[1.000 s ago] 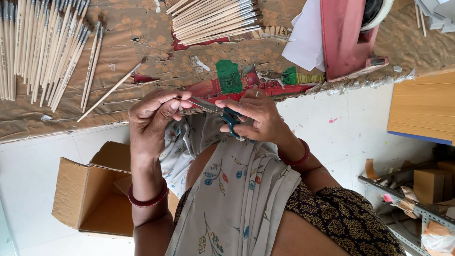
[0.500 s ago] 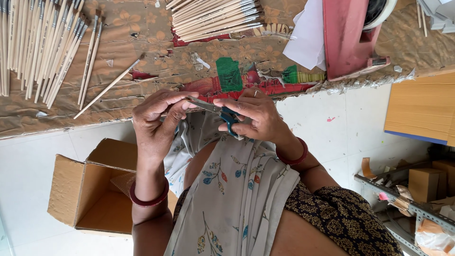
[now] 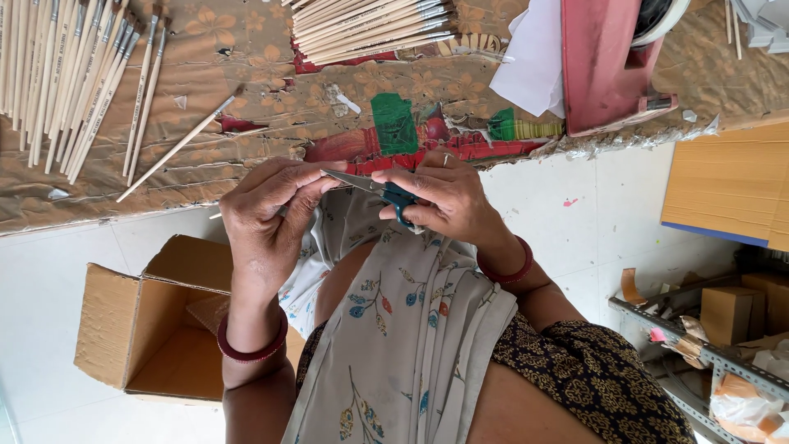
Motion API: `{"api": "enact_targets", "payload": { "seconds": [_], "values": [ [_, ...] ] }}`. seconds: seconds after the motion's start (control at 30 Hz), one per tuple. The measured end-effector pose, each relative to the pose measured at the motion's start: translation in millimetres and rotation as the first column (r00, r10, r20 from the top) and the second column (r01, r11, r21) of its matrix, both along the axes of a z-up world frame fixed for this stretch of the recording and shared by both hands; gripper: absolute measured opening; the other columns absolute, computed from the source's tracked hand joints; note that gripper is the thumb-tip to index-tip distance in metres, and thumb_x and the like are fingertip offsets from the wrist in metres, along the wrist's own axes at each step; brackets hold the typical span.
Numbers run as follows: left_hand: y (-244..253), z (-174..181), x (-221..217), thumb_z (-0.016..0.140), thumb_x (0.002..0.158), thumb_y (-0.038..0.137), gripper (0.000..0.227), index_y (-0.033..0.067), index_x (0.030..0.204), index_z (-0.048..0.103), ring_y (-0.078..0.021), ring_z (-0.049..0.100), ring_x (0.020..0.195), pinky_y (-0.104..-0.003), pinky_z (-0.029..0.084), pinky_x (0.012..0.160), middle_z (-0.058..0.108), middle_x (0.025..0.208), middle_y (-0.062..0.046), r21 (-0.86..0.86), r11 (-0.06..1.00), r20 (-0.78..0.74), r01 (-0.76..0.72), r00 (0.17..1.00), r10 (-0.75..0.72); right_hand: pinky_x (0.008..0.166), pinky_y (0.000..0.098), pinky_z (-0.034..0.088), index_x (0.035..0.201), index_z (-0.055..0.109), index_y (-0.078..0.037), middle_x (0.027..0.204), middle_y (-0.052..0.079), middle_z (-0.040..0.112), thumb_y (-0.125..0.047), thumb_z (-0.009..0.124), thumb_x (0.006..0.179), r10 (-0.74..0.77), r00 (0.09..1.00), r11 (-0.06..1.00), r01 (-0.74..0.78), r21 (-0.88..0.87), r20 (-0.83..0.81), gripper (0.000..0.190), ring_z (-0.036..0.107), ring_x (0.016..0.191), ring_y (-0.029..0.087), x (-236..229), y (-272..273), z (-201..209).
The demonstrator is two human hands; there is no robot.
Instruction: Assembling paintbrush heads and handles and trimming components.
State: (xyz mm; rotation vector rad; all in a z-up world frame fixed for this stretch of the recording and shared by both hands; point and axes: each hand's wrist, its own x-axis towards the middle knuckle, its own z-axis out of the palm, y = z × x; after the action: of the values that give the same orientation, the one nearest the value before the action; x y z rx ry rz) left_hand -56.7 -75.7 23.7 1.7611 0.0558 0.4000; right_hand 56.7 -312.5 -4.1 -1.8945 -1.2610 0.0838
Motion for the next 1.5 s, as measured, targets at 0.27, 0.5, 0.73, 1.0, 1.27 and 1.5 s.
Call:
{"api": "enact_targets", "payload": {
  "seconds": [0.27, 0.5, 0.73, 1.0, 1.27, 1.5],
  "values": [
    [40, -18, 42, 0.070, 0.107, -0.001, 0.011, 0.0056, 0.111, 0.079, -0.0187, 0.074, 0.087, -0.035, 0.058, 0.078, 0.079, 0.111, -0.007, 0.557, 0.808, 0.068, -0.195, 0.979, 0.190, 0.073, 0.0303, 0.040, 0.129, 0.069, -0.003, 0.068, -0.003, 0.059, -0.022, 0.090, 0.079, -0.115, 0.989, 0.988, 0.124, 0.091, -0.099, 0.057, 0.051, 0.064, 0.012, 3, -15, -7],
    [-22, -39, 129, 0.075, 0.093, 0.002, 0.026, 0.0015, 0.119, 0.075, -0.0251, 0.067, 0.107, -0.037, 0.060, 0.092, 0.073, 0.117, -0.011, 0.879, 0.429, 0.222, -0.205, 0.975, 0.010, 0.079, 0.0322, 0.042, 0.125, 0.068, 0.001, 0.066, -0.003, 0.054, -0.023, 0.092, 0.074, -0.185, 0.973, 0.950, 0.213, 0.228, -0.139, 0.061, 0.058, 0.066, 0.013, 5, -33, -18],
    [-93, -116, 196, 0.066, 0.095, 0.004, 0.008, -0.0002, 0.098, 0.071, -0.0263, 0.069, 0.092, -0.034, 0.059, 0.083, 0.070, 0.101, -0.020, 0.976, -0.085, 0.202, -0.198, 0.979, 0.037, 0.073, 0.0315, 0.043, 0.124, 0.068, 0.001, 0.069, 0.000, 0.060, -0.025, 0.090, 0.076, -0.155, 0.976, 0.930, 0.196, 0.312, -0.151, 0.059, 0.058, 0.065, 0.015, 8, -41, -28],
    [-94, -108, 201, 0.063, 0.088, 0.010, 0.013, 0.0003, 0.093, 0.070, -0.0250, 0.062, 0.090, -0.036, 0.055, 0.075, 0.062, 0.094, -0.011, 0.972, 0.195, 0.118, -0.128, 0.991, 0.063, 0.075, 0.0309, 0.043, 0.122, 0.071, 0.001, 0.086, 0.007, 0.070, -0.025, 0.091, 0.074, -0.265, 0.946, 0.917, 0.307, 0.255, -0.186, 0.058, 0.056, 0.077, 0.015, 11, -41, -36],
    [-101, -101, 200, 0.064, 0.083, 0.015, 0.016, 0.0031, 0.093, 0.068, -0.0222, 0.061, 0.088, -0.032, 0.053, 0.070, 0.059, 0.090, -0.008, 0.989, 0.056, 0.136, -0.140, 0.988, 0.071, 0.084, 0.0330, 0.048, 0.126, 0.070, 0.001, 0.094, 0.006, 0.071, -0.026, 0.090, 0.077, -0.250, 0.956, 0.925, 0.283, 0.253, -0.154, 0.059, 0.063, 0.084, 0.017, 10, -40, -36],
    [-94, -95, 203, 0.064, 0.084, 0.015, 0.017, 0.0064, 0.099, 0.066, -0.0185, 0.059, 0.089, -0.031, 0.051, 0.067, 0.058, 0.092, -0.005, 0.993, 0.117, 0.021, -0.022, 1.000, 0.010, 0.086, 0.0348, 0.048, 0.126, 0.071, 0.000, 0.072, 0.001, 0.057, -0.028, 0.089, 0.076, -0.287, 0.952, 0.920, 0.304, 0.246, -0.105, 0.059, 0.060, 0.074, 0.014, 7, -40, -32]
  ]
}}
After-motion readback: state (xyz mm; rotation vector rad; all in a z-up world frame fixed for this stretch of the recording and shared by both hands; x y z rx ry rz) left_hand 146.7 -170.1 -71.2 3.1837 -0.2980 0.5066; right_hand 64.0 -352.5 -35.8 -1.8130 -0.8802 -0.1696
